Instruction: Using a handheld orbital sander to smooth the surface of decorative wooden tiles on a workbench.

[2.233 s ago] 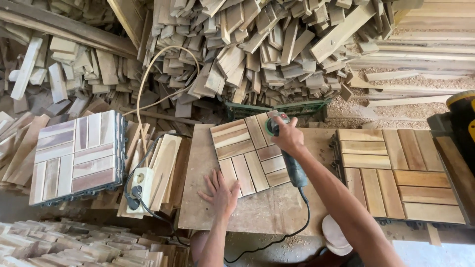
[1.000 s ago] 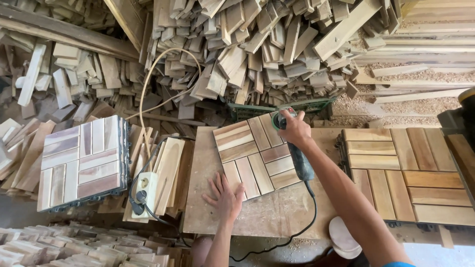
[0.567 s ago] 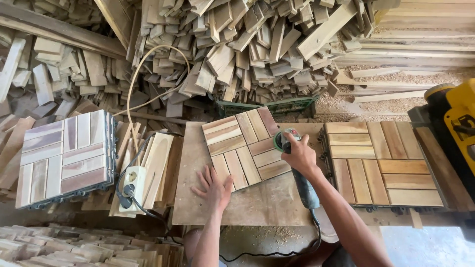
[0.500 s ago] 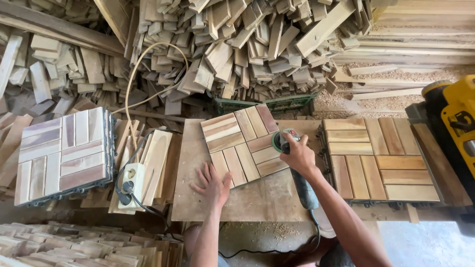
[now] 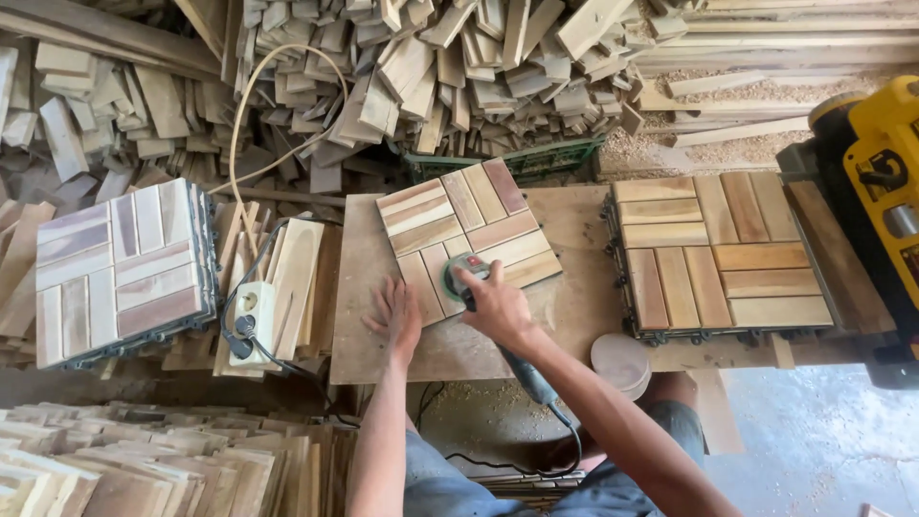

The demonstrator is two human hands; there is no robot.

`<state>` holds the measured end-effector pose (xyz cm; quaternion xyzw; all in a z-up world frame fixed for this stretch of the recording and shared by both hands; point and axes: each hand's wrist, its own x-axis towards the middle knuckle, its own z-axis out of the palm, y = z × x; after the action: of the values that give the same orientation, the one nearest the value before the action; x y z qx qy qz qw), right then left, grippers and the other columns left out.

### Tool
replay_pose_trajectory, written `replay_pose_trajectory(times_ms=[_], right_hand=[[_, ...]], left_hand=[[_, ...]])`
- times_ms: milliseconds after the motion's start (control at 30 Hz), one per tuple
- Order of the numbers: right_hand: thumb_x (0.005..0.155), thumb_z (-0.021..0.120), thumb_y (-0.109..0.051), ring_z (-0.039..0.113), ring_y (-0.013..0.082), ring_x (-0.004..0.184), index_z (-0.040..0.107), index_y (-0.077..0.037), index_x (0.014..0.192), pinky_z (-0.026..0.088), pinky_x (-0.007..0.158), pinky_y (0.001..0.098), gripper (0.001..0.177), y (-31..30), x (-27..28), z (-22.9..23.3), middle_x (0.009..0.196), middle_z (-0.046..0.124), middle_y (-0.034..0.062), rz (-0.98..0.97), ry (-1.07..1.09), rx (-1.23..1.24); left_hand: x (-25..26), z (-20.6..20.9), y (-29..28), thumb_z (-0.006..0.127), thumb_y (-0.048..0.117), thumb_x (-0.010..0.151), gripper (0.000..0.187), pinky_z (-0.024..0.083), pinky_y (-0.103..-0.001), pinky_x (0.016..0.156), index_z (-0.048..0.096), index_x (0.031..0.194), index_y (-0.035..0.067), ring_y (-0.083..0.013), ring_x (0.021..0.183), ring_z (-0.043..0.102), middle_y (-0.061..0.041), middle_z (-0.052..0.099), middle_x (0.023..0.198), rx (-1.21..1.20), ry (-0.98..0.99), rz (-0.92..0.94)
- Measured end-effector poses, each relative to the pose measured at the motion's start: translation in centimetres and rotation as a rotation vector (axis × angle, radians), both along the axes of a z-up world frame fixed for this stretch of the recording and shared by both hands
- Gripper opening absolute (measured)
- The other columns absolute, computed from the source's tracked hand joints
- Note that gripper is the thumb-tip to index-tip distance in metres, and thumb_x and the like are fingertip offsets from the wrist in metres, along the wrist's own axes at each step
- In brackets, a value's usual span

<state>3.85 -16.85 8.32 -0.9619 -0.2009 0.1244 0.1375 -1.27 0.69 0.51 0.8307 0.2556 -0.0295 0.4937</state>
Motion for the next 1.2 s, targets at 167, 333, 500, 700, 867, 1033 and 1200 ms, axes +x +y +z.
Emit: replay_pose_trajectory(times_ms=[167,333,500,700,867,1033,1200], right_hand=[[0.077,0.073,-0.028,0.074,0.0469,0.081,0.039,-0.047,0.144,0.063,0.073,0.0544,0.078,-0.1,-0.3,-1.1,0.132,0.040,0.0162,0.017,-0.005,-0.005],[0.077,0.073,-0.028,0.075,0.0468,0.083,0.043,-0.041,0.144,0.063,0.073,0.0546,0.075,-4.9,1.4,-0.2,0.133,0.042,0.0176,-0.052,-0.031,-0.039],[0.075,0.075,-0.034,0.073,0.0507,0.090,0.047,-0.042,0.145,0.061,0.080,0.0555,0.075,-11.5,5.9,-2.2,0.129,0.044,0.0181,-0.333,-0.068,-0.053],[0.076,0.075,-0.030,0.072,0.0523,0.092,0.047,-0.041,0.143,0.060,0.084,0.0571,0.073,-10.4,4.2,0.0,0.129,0.044,0.0187,-0.371,-0.048,-0.031],[0.075,0.073,-0.032,0.074,0.0501,0.087,0.046,-0.043,0.142,0.063,0.077,0.0558,0.073,-3.8,-0.9,0.1,0.133,0.041,0.0201,-0.169,-0.023,-0.023],[0.076,0.073,-0.032,0.075,0.0458,0.079,0.042,-0.046,0.144,0.064,0.069,0.0537,0.076,2.4,-4.7,0.4,0.133,0.038,0.0178,0.013,-0.037,-0.044],[0.077,0.071,-0.026,0.073,0.0499,0.076,0.040,-0.046,0.145,0.063,0.067,0.0564,0.077,4.4,-6.7,0.1,0.133,0.038,0.0199,0.147,-0.041,-0.029]], left_hand=[[-0.6,0.4,-0.1,0.007,0.052,0.111,0.067,-0.023,-0.068,0.116,0.011,0.163,0.010,-0.0332,0.156,-0.018,-0.010,-0.007,0.172,-0.007,0.003,-0.023],[0.2,-2.5,0.0,0.020,0.057,0.110,0.068,-0.026,-0.068,0.113,0.019,0.161,0.012,-0.0327,0.156,-0.019,-0.010,-0.003,0.172,0.135,0.064,-0.043],[1.0,-4.4,-0.1,0.034,0.057,0.103,0.072,-0.020,-0.076,0.111,0.020,0.158,0.013,-0.0380,0.155,-0.017,-0.011,-0.003,0.172,0.261,0.073,-0.046],[1.3,-4.4,-0.2,0.033,0.055,0.103,0.067,-0.018,-0.076,0.111,0.023,0.155,0.013,-0.0390,0.155,-0.016,-0.012,0.000,0.171,0.262,0.037,-0.027],[-0.4,-1.8,0.6,0.024,0.050,0.109,0.060,-0.024,-0.071,0.111,0.027,0.157,0.014,-0.0345,0.156,-0.020,-0.009,-0.001,0.172,0.051,-0.027,-0.022],[-2.4,2.5,1.0,0.006,0.054,0.109,0.068,-0.020,-0.066,0.117,0.025,0.160,0.015,-0.0320,0.157,-0.014,-0.009,0.002,0.172,-0.248,-0.177,0.013],[-3.2,4.7,0.0,0.003,0.051,0.109,0.068,-0.019,-0.054,0.122,0.029,0.161,0.016,-0.0290,0.158,0.001,-0.008,0.019,0.170,-0.337,-0.265,0.155]])
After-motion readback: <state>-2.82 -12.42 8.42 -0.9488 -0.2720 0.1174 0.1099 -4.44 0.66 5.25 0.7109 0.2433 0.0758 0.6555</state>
